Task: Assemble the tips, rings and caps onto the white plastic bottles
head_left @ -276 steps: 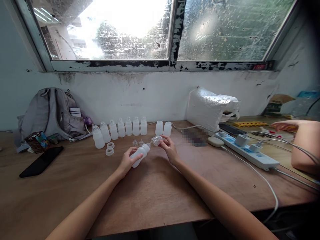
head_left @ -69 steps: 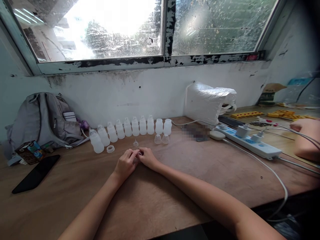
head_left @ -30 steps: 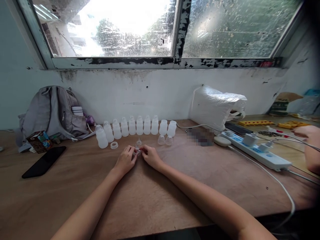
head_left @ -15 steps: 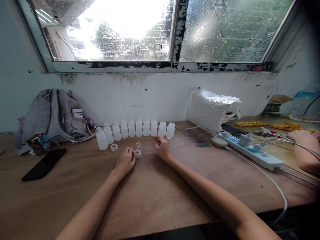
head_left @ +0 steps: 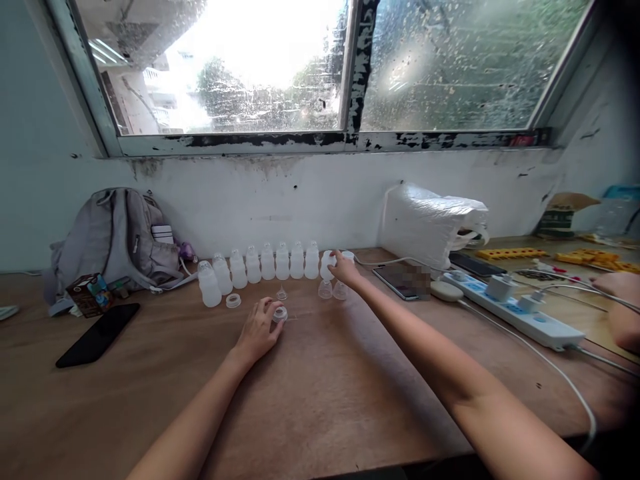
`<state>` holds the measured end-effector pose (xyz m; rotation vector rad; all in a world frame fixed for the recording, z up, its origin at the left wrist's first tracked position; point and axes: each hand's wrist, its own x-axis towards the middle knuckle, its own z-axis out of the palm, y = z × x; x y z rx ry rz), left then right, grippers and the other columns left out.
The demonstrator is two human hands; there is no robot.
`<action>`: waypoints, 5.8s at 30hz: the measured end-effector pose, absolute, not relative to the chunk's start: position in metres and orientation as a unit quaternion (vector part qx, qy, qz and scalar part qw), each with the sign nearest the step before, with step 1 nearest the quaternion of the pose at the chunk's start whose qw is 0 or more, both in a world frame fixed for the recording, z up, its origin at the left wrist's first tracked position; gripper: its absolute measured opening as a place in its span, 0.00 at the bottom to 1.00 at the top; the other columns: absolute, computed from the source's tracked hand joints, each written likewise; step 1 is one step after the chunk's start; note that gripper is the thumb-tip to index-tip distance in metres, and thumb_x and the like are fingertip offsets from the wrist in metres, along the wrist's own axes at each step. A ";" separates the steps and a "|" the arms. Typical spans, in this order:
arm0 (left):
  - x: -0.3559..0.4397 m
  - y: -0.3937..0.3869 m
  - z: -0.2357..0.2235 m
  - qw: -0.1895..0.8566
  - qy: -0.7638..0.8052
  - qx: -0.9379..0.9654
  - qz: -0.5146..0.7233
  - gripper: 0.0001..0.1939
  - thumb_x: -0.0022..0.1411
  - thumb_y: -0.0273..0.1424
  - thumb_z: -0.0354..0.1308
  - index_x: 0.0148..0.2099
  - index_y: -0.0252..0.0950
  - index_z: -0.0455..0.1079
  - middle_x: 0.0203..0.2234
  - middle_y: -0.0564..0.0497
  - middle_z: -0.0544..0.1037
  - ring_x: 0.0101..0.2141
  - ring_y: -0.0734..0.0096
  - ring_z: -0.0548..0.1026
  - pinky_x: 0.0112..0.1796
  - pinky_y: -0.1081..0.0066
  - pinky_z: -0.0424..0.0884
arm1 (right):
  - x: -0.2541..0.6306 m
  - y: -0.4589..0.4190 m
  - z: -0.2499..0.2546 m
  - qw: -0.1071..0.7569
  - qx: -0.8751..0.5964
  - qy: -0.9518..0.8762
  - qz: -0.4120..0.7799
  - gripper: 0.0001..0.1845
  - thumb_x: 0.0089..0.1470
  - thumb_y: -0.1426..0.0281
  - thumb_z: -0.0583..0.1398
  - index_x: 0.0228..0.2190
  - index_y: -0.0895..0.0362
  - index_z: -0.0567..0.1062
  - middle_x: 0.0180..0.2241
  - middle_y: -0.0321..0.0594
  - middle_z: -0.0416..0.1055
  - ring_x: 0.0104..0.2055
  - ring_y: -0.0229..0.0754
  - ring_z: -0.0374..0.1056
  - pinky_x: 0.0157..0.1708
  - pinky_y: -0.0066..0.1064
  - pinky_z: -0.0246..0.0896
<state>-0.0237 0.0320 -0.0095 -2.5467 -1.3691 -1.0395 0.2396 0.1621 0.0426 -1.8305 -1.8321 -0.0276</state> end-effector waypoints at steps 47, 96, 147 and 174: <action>-0.010 0.030 0.005 -0.610 -0.396 -0.325 -0.604 0.20 0.48 0.33 0.60 0.44 0.41 0.59 0.32 0.53 0.73 0.28 0.73 0.74 0.27 0.74 0.68 | 0.185 0.024 0.002 0.508 -0.354 -0.782 0.065 0.24 0.44 0.71 0.58 0.45 0.56 0.58 0.41 0.45 0.61 0.42 0.45 0.61 0.41 0.37 0.59; -0.015 0.034 0.007 -0.615 -0.351 -0.359 -0.608 0.15 0.50 0.29 0.59 0.43 0.38 0.66 0.40 0.50 0.72 0.35 0.75 0.72 0.35 0.76 0.68 | 0.192 0.023 0.015 0.397 -0.389 -0.489 0.672 0.19 0.45 0.60 0.60 0.37 0.59 0.68 0.22 0.36 0.67 0.22 0.32 0.65 0.21 0.22 0.66; 0.029 0.030 -0.014 -0.495 -0.503 -0.389 -0.592 0.12 0.54 0.30 0.52 0.42 0.35 0.62 0.42 0.45 0.66 0.42 0.67 0.67 0.37 0.72 0.66 | 0.171 0.023 0.006 0.473 -0.494 -0.435 0.585 0.15 0.49 0.63 0.55 0.39 0.54 0.60 0.30 0.37 0.60 0.23 0.34 0.64 0.14 0.26 0.63; 0.022 -0.001 0.052 -0.434 -0.446 -0.713 -0.324 0.23 0.47 0.47 0.55 0.39 0.34 0.67 0.32 0.48 0.73 0.30 0.66 0.71 0.30 0.71 0.64 | 0.187 0.013 0.028 0.508 -0.270 -0.500 0.647 0.25 0.43 0.65 0.60 0.45 0.51 0.62 0.49 0.40 0.61 0.43 0.39 0.64 0.32 0.26 0.64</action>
